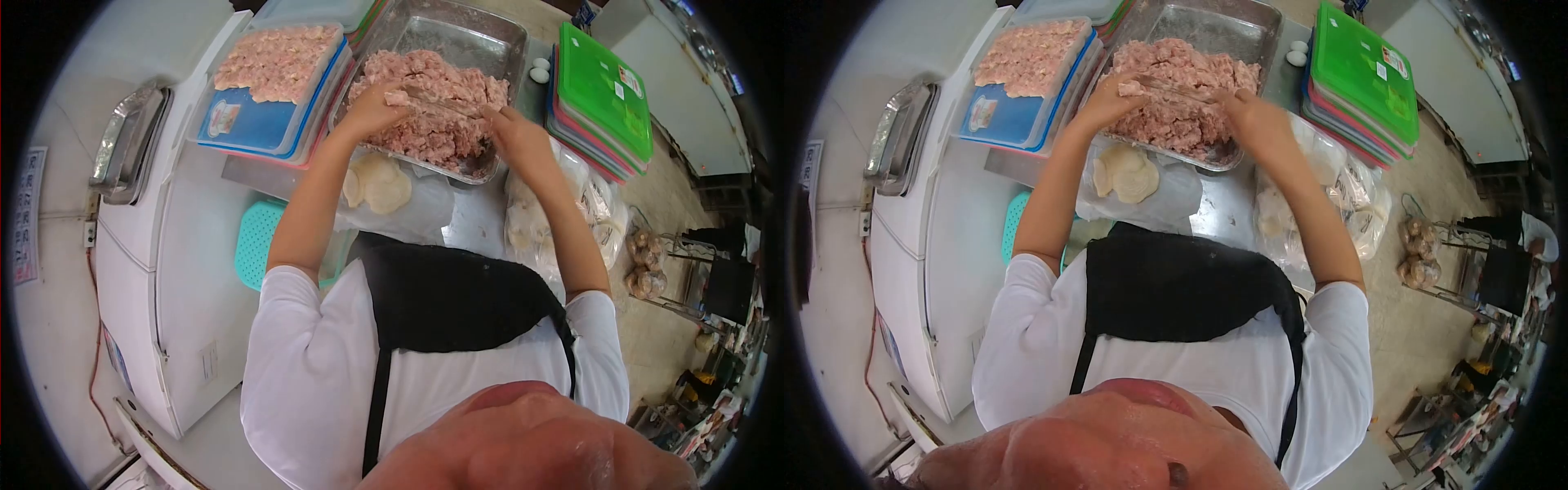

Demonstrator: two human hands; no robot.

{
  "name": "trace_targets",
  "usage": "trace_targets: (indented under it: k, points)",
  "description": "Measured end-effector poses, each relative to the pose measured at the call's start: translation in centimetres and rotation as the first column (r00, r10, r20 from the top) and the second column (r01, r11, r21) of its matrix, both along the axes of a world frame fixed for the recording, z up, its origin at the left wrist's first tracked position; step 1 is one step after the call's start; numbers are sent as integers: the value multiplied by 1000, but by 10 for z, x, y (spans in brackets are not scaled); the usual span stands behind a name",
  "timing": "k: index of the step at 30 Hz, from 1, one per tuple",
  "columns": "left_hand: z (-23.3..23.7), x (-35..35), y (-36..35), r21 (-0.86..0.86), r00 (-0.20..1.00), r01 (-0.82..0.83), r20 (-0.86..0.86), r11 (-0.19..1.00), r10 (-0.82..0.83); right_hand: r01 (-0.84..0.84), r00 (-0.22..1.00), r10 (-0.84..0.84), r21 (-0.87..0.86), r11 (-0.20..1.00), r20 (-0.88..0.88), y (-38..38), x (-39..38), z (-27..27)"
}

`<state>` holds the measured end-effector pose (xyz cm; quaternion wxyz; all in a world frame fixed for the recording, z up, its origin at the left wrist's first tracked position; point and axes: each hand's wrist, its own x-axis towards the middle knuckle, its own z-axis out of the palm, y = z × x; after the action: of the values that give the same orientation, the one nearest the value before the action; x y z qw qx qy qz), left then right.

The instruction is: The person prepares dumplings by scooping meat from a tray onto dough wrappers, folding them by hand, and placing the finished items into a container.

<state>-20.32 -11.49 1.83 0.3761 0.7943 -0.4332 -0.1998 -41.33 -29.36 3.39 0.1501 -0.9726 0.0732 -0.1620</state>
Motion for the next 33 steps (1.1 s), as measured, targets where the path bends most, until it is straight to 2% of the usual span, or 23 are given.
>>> trace_targets:
  k: [1,3,6,7,10,11,12,14,15,18,19,21,22,23,24,26,27,28,30,31,33]
  points:
    - [-2,0,-2,8,995,-60,-77,998,60,-9,999,9,-2,1000,40,16,-5,1]
    - [-7,-2,-3,-19,964,-31,-265,999,25,5,998,-4,-21,1000,61,28,-2,-16]
    - [-33,8,1,-2,993,27,113,1000,-27,123,982,-138,-121,985,-127,-15,-4,-55]
    - [-22,6,7,-27,994,30,107,999,-27,124,968,-137,-73,990,-209,-16,-10,-43]
    - [18,-14,24,-128,995,94,43,987,-89,206,967,-180,143,968,-179,-8,-29,4]
    - [37,-19,28,-179,990,139,10,974,-139,243,966,-191,358,902,-176,-4,-32,15]
    - [47,-21,30,-233,982,176,-21,956,-186,131,990,-96,440,889,-101,3,-34,20]
    - [39,-10,26,-183,958,285,66,941,-278,-105,994,79,571,814,71,21,-35,26]
    - [39,-7,26,-154,940,339,108,928,-325,-108,993,115,487,867,15,32,-28,22]
    - [45,-4,31,-131,896,422,212,897,-390,-54,984,111,369,928,-136,30,-19,22]
    - [39,0,35,-145,916,378,203,914,-347,-12,996,31,225,974,-80,40,-21,46]
    - [28,13,43,-172,948,288,192,942,-255,43,999,-45,125,991,15,70,-21,62]
    - [29,24,44,-161,929,357,167,920,-331,75,995,-80,79,994,63,83,-18,65]
    - [32,36,44,-150,903,425,137,893,-407,96,992,-95,9,995,-88,91,-11,63]
    - [34,45,48,-142,871,490,107,860,-479,92,994,-92,-10,996,-57,93,-6,63]
    - [30,52,60,-206,918,383,189,900,-348,70,998,-70,-58,996,5,93,2,71]
    - [33,55,71,-245,934,342,197,907,-299,123,992,-123,-1,992,-38,103,6,89]
    - [37,57,83,-280,947,300,201,912,-249,104,995,-104,51,993,-12,112,12,89]
    - [64,60,102,-194,938,340,8,920,-345,59,997,-65,159,986,33,131,27,85]
    - [74,62,112,-155,919,365,-96,918,-382,96,988,-86,76,992,-127,145,39,79]
    - [61,85,123,-138,931,332,-111,933,-347,13,1000,-14,125,992,8,149,56,46]
